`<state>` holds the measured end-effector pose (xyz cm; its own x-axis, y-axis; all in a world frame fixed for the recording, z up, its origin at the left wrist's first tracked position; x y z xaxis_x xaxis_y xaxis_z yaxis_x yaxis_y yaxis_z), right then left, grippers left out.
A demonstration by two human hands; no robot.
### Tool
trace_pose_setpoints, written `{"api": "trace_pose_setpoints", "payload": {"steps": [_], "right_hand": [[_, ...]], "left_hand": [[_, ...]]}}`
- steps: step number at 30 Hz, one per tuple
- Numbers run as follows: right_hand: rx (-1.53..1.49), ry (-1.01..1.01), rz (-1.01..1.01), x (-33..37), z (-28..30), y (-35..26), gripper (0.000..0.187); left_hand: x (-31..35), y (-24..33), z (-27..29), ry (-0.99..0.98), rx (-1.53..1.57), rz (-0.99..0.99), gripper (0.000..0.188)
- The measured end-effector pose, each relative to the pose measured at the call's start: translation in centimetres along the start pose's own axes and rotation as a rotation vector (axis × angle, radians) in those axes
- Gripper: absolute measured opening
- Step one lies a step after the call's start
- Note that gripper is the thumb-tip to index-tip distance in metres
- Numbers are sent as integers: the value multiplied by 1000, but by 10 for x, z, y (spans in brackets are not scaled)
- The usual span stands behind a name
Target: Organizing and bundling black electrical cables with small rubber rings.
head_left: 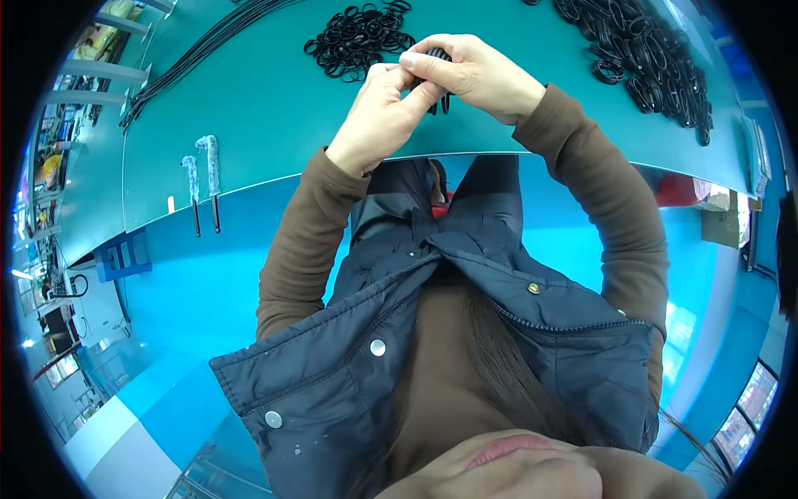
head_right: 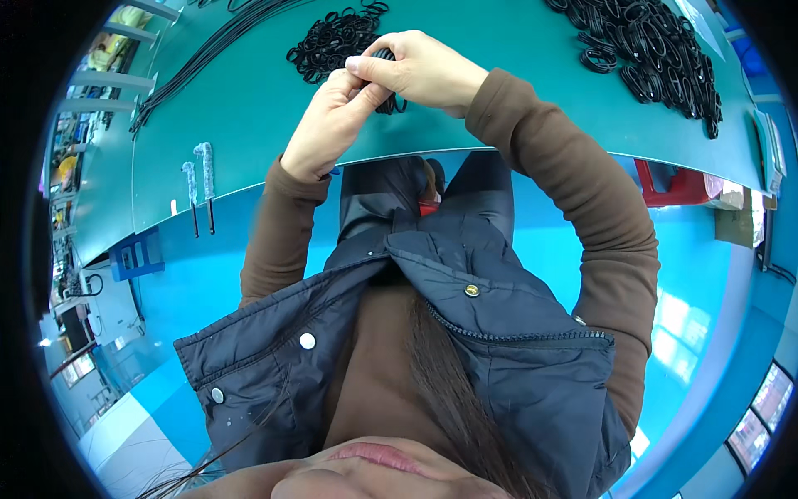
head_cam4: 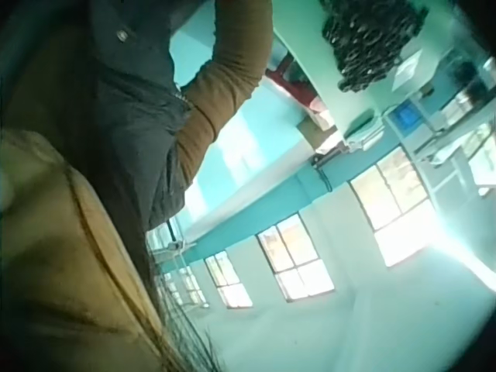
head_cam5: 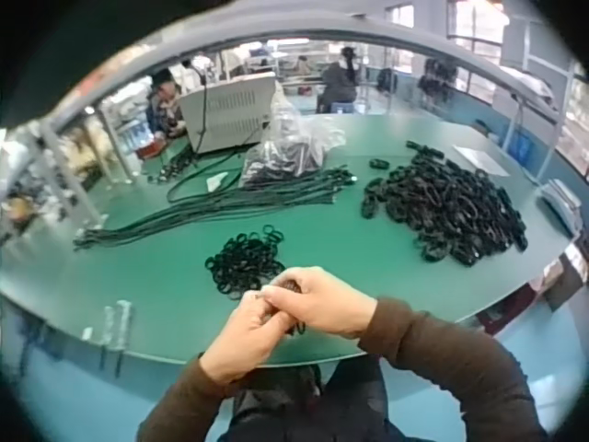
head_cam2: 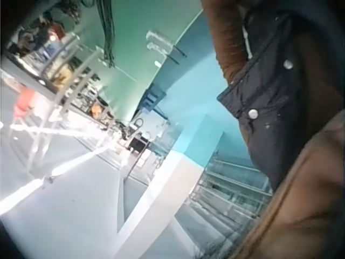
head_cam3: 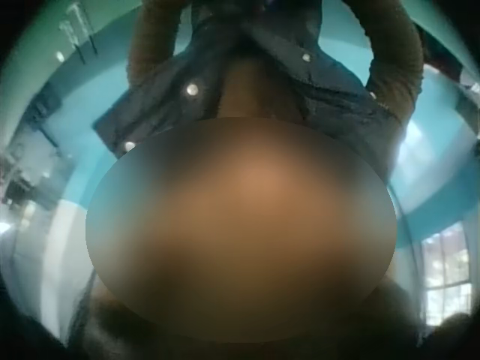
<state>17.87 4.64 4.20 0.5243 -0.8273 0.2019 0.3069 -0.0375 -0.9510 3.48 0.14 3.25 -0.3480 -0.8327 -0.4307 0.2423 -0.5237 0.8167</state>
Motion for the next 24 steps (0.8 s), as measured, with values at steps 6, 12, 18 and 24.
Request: {"api": "trace_pose_setpoints", "payload": {"steps": [6, 12, 18, 24], "right_hand": [[-62, -12, -132, 10, -5, -11, 36], [-181, -87, 115, 21, 0, -18, 38], [-37, -152, 129, 22, 2, -16, 41], [12, -239, 245, 17, -2, 0, 41]], "left_hand": [[5, -7, -17, 52, 620, 111, 20], [7, -1, -12, 61, 639, 0, 17], [12, 5, -15, -29, 595, -21, 14], [21, 4, -15, -84, 538, 33, 11]]}}
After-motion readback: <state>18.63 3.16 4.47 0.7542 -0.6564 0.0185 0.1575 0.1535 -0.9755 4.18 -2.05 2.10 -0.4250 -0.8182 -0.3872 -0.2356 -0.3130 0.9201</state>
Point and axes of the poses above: each hand's wrist, its own x-axis away from the middle knuckle, its own z-axis out of the back of the hand, y = z × x, the point moved 2 cm from there along -x, towards the middle knuckle, and after that the axes turned 14 degrees about -z, right-handed, at the moved point
